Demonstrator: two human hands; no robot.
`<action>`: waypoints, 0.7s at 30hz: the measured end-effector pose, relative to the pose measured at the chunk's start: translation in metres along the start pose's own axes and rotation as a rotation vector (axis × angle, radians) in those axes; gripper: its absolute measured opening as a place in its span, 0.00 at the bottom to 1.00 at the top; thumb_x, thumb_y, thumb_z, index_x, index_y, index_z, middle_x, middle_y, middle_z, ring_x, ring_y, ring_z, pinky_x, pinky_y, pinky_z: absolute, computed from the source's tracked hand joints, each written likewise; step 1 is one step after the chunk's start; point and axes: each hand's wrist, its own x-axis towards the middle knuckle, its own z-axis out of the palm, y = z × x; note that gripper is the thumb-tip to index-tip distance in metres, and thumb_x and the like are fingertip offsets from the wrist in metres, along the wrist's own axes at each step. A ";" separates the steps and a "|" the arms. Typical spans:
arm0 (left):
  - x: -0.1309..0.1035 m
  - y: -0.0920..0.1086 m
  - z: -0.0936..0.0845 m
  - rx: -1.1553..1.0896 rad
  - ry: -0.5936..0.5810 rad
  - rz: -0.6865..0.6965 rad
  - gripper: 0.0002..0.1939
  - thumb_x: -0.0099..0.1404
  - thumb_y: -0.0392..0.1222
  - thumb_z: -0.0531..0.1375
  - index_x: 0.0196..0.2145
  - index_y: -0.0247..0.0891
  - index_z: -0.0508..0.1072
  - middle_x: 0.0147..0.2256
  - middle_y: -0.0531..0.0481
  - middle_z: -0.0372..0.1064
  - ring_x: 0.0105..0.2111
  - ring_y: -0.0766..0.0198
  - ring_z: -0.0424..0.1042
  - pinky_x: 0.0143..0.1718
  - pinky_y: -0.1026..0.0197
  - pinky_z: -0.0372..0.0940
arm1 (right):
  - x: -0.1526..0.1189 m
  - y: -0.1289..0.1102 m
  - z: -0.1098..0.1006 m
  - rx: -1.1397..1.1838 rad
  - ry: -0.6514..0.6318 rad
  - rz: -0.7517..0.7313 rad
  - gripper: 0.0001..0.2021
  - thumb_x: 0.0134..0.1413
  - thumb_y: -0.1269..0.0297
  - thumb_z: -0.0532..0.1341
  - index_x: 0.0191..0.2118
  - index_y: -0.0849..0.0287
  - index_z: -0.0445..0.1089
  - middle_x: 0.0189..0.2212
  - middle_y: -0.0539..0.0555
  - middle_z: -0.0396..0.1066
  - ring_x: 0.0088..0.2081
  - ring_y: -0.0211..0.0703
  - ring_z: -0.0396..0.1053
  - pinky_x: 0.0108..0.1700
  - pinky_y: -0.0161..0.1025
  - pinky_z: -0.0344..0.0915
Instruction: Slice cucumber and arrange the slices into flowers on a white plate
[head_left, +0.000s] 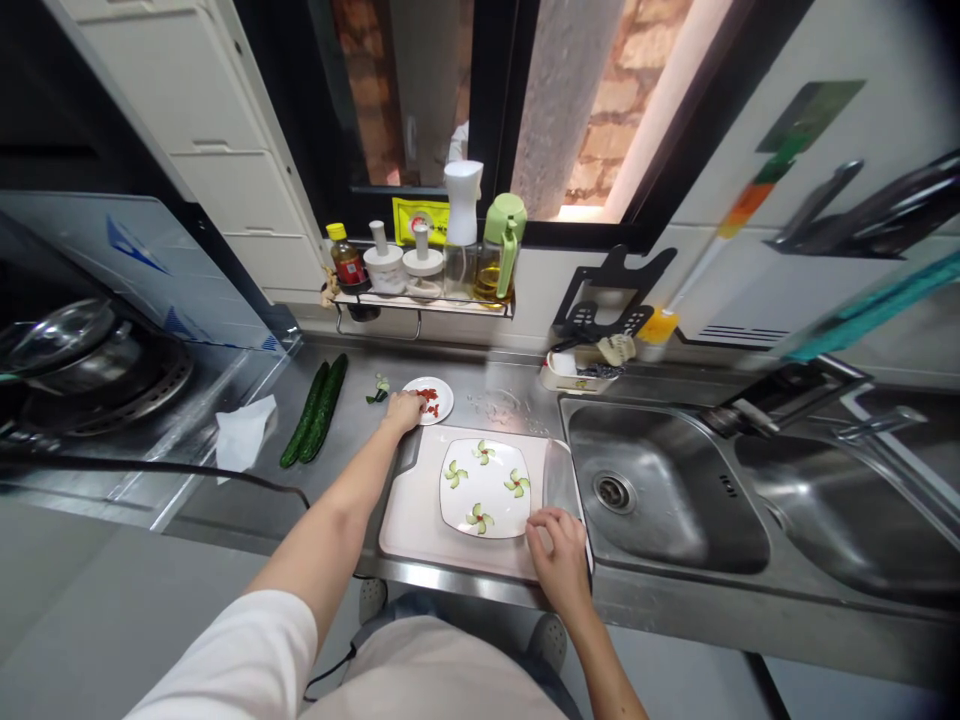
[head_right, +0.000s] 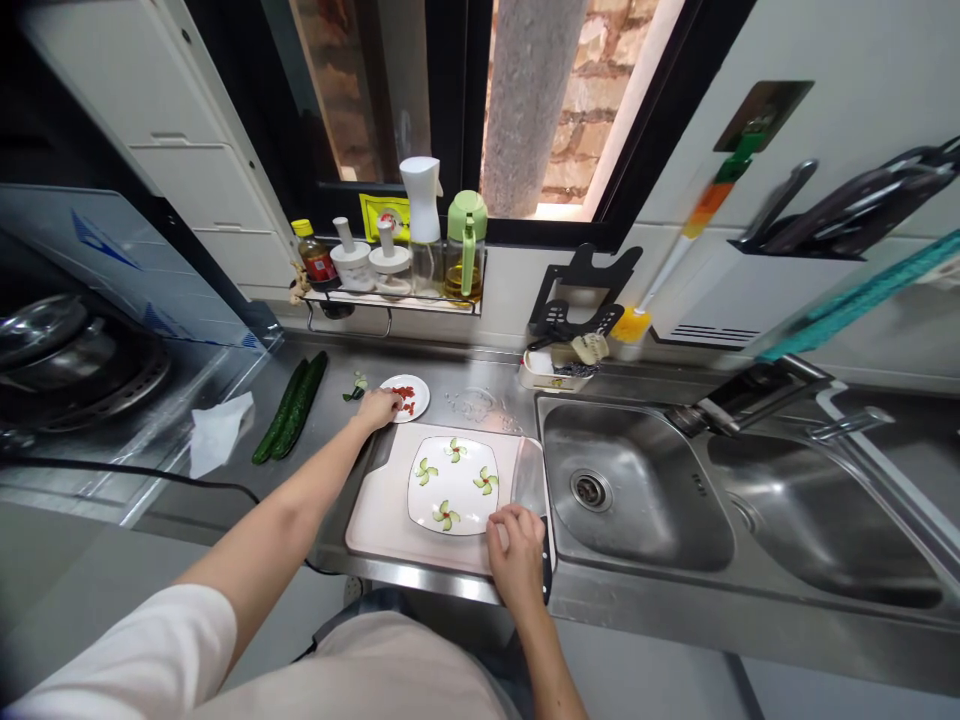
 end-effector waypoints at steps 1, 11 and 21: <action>0.001 0.000 -0.001 -0.003 -0.008 0.010 0.08 0.60 0.35 0.57 0.32 0.41 0.76 0.42 0.43 0.72 0.47 0.54 0.67 0.49 0.55 0.55 | 0.000 0.000 0.000 -0.001 0.000 0.001 0.10 0.59 0.58 0.54 0.32 0.54 0.70 0.36 0.55 0.69 0.44 0.50 0.64 0.49 0.49 0.58; -0.006 -0.001 -0.001 -0.027 0.028 -0.024 0.09 0.62 0.39 0.55 0.36 0.40 0.76 0.43 0.42 0.72 0.46 0.55 0.67 0.48 0.57 0.57 | 0.004 -0.001 0.006 0.022 -0.023 0.004 0.10 0.59 0.59 0.54 0.33 0.54 0.70 0.37 0.56 0.68 0.44 0.51 0.64 0.48 0.49 0.59; -0.008 0.006 0.006 -0.933 0.278 -0.308 0.05 0.56 0.40 0.60 0.29 0.36 0.71 0.29 0.48 0.74 0.32 0.63 0.71 0.36 0.64 0.63 | 0.007 -0.006 0.009 0.053 -0.054 0.010 0.09 0.59 0.60 0.54 0.33 0.55 0.69 0.36 0.55 0.68 0.44 0.49 0.64 0.48 0.47 0.59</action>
